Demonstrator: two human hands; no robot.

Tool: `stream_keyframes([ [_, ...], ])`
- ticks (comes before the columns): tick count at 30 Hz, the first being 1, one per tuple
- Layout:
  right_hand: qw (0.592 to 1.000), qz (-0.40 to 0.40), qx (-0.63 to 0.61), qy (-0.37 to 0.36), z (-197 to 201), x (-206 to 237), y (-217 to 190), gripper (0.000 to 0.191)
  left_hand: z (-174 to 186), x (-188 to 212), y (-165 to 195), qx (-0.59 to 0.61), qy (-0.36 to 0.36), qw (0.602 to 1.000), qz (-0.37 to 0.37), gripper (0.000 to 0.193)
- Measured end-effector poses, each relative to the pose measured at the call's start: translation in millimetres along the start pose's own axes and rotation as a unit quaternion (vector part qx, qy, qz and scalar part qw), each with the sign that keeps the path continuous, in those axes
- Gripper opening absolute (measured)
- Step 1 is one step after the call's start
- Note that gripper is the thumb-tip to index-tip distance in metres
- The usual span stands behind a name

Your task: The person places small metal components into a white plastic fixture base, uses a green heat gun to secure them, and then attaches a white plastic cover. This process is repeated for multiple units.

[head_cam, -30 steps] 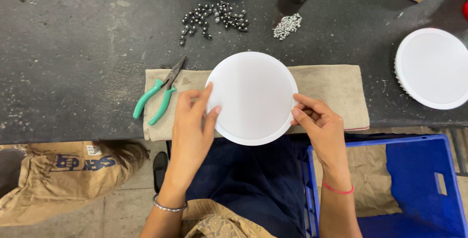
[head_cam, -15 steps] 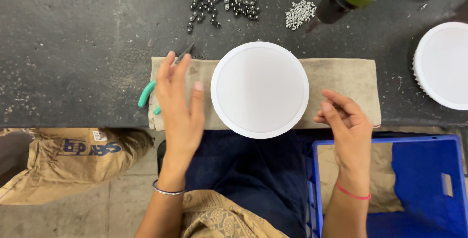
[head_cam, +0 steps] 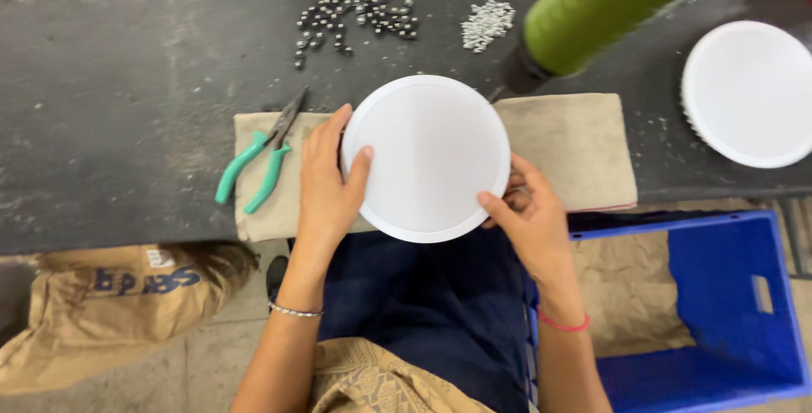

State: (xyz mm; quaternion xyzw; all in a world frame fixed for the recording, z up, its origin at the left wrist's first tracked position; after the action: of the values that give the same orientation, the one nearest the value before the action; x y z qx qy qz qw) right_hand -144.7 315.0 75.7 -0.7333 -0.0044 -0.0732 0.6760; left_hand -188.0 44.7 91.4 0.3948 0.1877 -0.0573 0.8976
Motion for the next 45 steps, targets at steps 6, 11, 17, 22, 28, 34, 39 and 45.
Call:
stream_keyframes([
  [6, 0.998, -0.014, -0.054, -0.013, -3, 1, 0, 0.062, -5, -2, -6, -0.005, -0.023, 1.000, -0.003, 0.055],
  [11, 0.996, -0.045, -0.068, -0.026, -1, 14, 2, 0.064, 0, 8, -12, 0.219, -0.055, 0.966, 0.126, 0.041],
  [17, 0.995, -0.045, -0.076, -0.051, -3, 48, 4, 0.064, 21, 19, 15, 0.207, -0.093, 0.958, 0.177, 0.062],
  [22, 0.995, 0.066, -0.050, -0.049, 0, 47, -15, 0.066, 50, 8, 59, 0.230, -0.105, 0.957, 0.140, 0.073],
  [28, 0.985, 0.170, -0.029, -0.003, -6, 33, -49, 0.061, 86, 10, 120, 0.170, -0.023, 0.980, -0.097, 0.041],
  [34, 0.926, 0.360, 0.097, -0.057, -35, 55, -101, 0.081, 85, 28, 130, 0.059, 0.000, 0.970, -0.235, 0.046],
  [39, 0.891, 0.400, 0.168, -0.131, -55, 70, -117, 0.052, 88, 39, 126, 0.075, 0.004, 0.966, -0.249, 0.042],
  [45, 0.885, 0.412, 0.180, -0.120, -64, 80, -120, 0.048, 97, 45, 134, 0.047, -0.007, 0.953, -0.298, 0.041],
])
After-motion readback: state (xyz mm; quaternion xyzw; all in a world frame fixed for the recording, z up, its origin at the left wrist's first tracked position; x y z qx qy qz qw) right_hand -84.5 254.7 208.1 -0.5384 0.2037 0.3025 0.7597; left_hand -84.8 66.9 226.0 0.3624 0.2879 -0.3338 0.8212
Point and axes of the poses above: each hand's wrist, its own x-axis away from the middle knuckle, its own z-axis out of the back of the hand, y = z × x, the point moved 7 cm from there along -x, towards the middle knuckle, and after that the axes turned 11 degrees about -x, right-handed, at the moved point
